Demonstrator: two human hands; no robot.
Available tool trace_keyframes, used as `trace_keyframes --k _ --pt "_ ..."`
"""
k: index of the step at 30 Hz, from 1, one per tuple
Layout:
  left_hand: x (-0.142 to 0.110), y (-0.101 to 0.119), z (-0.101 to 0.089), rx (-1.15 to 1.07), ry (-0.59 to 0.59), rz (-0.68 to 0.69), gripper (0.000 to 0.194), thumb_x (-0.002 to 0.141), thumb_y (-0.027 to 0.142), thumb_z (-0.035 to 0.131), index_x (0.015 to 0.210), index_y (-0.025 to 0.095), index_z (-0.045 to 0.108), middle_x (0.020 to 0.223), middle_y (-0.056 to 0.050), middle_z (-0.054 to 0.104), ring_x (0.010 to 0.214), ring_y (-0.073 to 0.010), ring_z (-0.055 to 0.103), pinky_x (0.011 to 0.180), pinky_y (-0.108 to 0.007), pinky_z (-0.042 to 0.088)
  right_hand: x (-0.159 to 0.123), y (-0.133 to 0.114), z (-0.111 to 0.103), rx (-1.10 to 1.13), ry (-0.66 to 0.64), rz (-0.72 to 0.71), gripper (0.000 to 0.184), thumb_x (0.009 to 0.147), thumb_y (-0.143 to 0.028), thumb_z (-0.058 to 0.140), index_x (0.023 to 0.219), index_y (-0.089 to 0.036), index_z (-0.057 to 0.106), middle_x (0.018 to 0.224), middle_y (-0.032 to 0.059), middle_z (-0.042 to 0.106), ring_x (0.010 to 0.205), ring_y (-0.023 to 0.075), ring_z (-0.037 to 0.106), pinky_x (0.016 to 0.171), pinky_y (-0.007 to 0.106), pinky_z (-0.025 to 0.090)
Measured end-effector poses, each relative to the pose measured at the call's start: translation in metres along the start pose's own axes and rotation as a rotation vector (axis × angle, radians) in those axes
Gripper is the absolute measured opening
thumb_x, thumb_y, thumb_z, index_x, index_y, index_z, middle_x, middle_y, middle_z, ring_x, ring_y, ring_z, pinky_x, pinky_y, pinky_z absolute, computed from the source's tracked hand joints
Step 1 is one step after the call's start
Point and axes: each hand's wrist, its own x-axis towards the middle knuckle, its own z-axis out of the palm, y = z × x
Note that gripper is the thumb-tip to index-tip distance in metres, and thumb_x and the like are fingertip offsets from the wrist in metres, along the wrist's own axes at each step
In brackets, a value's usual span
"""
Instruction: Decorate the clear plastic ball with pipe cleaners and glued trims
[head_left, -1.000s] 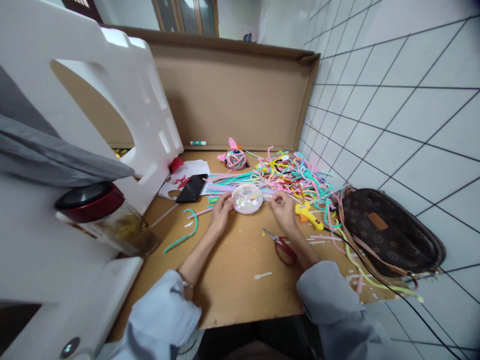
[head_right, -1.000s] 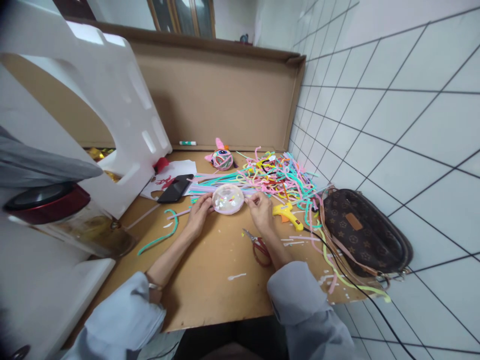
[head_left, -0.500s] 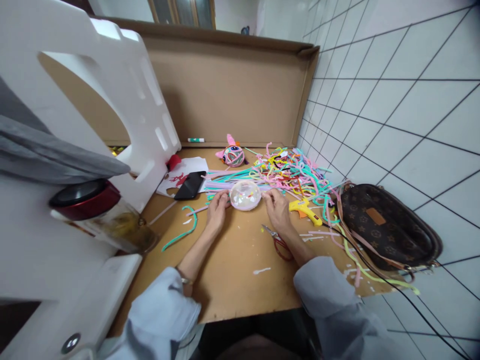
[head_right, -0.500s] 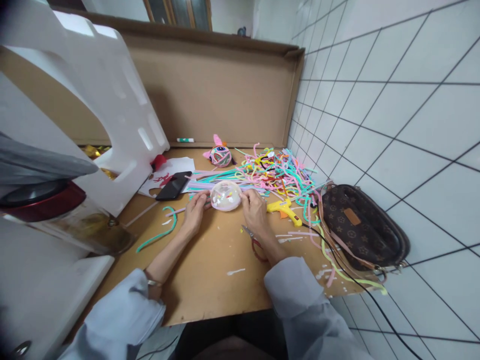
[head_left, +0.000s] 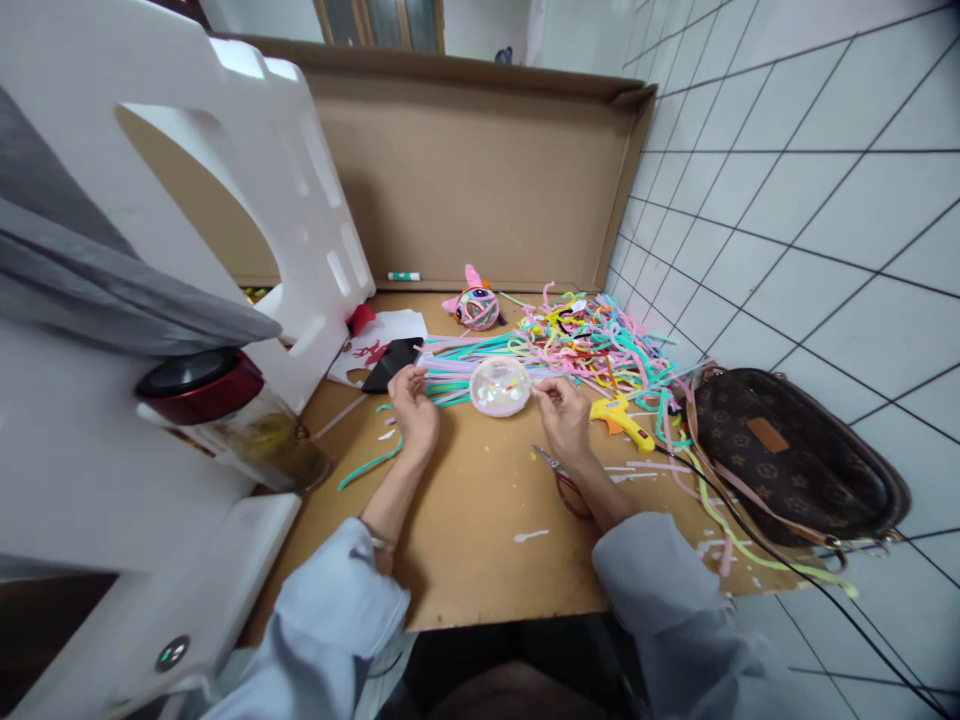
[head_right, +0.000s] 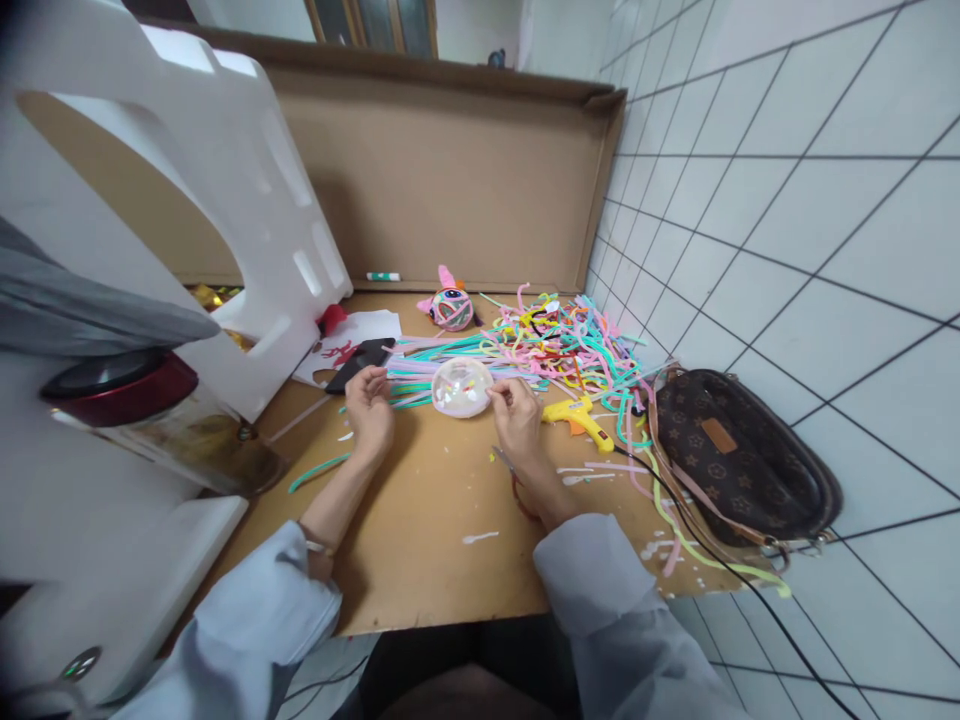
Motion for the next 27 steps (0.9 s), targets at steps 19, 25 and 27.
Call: trace_keyframes --k 19,25,27 --pt "0.056 0.02 0.014 0.963 -0.257 0.1 0.03 0.085 0.022 0.049 0.101 0.016 0.074 0.112 -0.025 0.067 0.11 -0.045 0.053 0.095 -0.065 0.03 0.0 -0.006 -0.005 -0.172 -0.023 -0.146 0.036 0.098 -0.037 0.039 0.067 -0.023 0.051 0.068 0.0029 0.057 0.067 0.0174 0.05 0.066 0.029 0.037" --pt "0.055 0.017 0.008 1.053 -0.255 0.118 0.022 0.078 0.017 0.055 0.084 0.016 0.076 0.099 -0.022 0.072 0.102 -0.0409 0.059 0.093 -0.058 0.034 0.0 -0.008 -0.005 -0.183 -0.05 -0.163 0.035 0.098 -0.035 0.039 0.068 -0.023 0.052 0.069 0.0028 0.058 0.069 0.017 0.052 0.067 0.029 0.038" --pt "0.054 0.019 0.005 1.052 -0.251 0.115 0.022 0.079 0.019 0.055 0.084 0.017 0.076 0.099 -0.02 0.072 0.101 -0.0401 0.06 0.092 -0.057 0.035 0.0 -0.007 -0.005 -0.179 -0.057 -0.167 0.034 0.098 -0.034 0.04 0.069 -0.023 0.053 0.07 0.0033 0.059 0.069 0.017 0.052 0.068 0.029 0.039"
